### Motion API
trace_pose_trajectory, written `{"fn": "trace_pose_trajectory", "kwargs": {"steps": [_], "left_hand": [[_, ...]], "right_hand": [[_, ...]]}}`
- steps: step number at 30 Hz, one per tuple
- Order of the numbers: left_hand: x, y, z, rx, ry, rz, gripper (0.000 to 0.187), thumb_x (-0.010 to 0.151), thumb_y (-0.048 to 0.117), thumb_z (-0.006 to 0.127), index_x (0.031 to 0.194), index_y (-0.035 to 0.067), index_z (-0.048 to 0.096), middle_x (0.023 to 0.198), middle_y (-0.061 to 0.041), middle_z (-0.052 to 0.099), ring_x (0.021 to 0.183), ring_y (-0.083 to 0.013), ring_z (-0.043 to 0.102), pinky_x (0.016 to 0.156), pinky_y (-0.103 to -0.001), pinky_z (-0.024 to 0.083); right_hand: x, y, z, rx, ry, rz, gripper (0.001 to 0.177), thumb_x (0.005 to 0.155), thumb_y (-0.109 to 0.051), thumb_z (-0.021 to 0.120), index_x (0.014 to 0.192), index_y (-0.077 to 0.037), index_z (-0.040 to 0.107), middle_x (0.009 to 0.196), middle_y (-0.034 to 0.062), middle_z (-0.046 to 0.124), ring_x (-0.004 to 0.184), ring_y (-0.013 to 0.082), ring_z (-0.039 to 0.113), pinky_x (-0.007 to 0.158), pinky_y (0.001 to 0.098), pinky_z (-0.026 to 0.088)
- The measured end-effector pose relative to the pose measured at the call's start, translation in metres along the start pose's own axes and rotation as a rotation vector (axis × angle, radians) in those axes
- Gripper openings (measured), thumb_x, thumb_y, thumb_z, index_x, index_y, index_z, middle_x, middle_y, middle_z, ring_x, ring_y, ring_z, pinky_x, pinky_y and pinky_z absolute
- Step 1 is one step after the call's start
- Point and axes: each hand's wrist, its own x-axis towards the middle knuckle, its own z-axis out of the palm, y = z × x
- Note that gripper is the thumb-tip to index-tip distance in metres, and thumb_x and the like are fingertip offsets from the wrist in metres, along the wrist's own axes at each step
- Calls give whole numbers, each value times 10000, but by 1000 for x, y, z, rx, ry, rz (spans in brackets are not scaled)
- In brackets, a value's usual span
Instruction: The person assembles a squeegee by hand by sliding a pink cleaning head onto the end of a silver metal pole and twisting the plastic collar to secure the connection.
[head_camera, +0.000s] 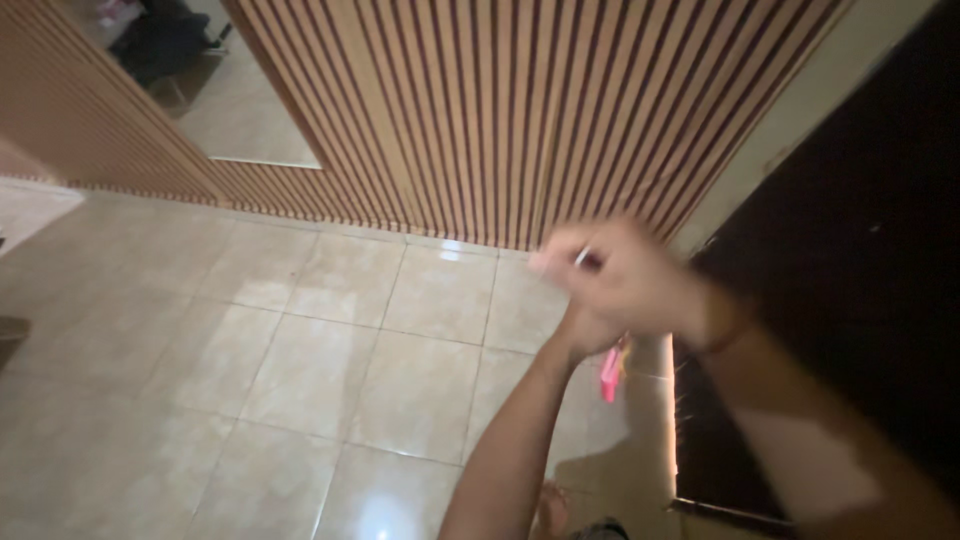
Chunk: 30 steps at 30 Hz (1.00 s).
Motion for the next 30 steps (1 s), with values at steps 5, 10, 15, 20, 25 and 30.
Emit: {"fn": "trace_pose_trajectory", "kwargs": {"steps": [5,10,15,20,25,30], "left_hand": [[5,-21,-2,296,0,-175,241,718,206,575,918,74,589,823,-138,634,772,-243,623,668,-337,486],[-7,-49,-58,655,52,-387,162,664,189,539,722,77,642,733,-169,616,722,-299,611,650,-378,460],[-20,-73,-107,728,182,-478,173,661,200,565,741,64,639,715,-182,610,724,-293,616,644,-371,470],[37,-57,-88,774,213,-281,177,633,188,560,739,94,667,731,-170,617,734,-294,609,657,-374,472],[118,-28,-41,614,-99,-347,298,707,347,593,820,74,629,808,-159,622,771,-280,618,703,-366,467],[163,-80,-45,186,-65,13,373,707,303,580,981,53,536,918,-157,592,884,-260,577,750,-343,466]], "right_hand": [[-22,47,-20,203,86,-26,240,812,-140,527,581,-73,516,500,-20,505,426,53,471,394,194,391],[-27,75,10,499,325,-5,170,816,-51,478,650,-26,508,556,-3,503,491,51,470,437,201,387],[-14,96,55,406,196,66,169,829,-66,524,677,-2,555,535,22,479,492,55,406,429,199,319],[7,114,-20,256,154,-222,91,784,-87,525,801,-54,608,603,-1,563,481,33,485,405,168,377],[46,113,-110,445,-168,-53,312,864,-174,516,560,-104,499,438,-49,486,313,-3,421,298,122,298],[98,144,-83,54,-184,275,171,734,-196,585,628,-67,545,550,10,550,474,58,531,431,202,468]]}}
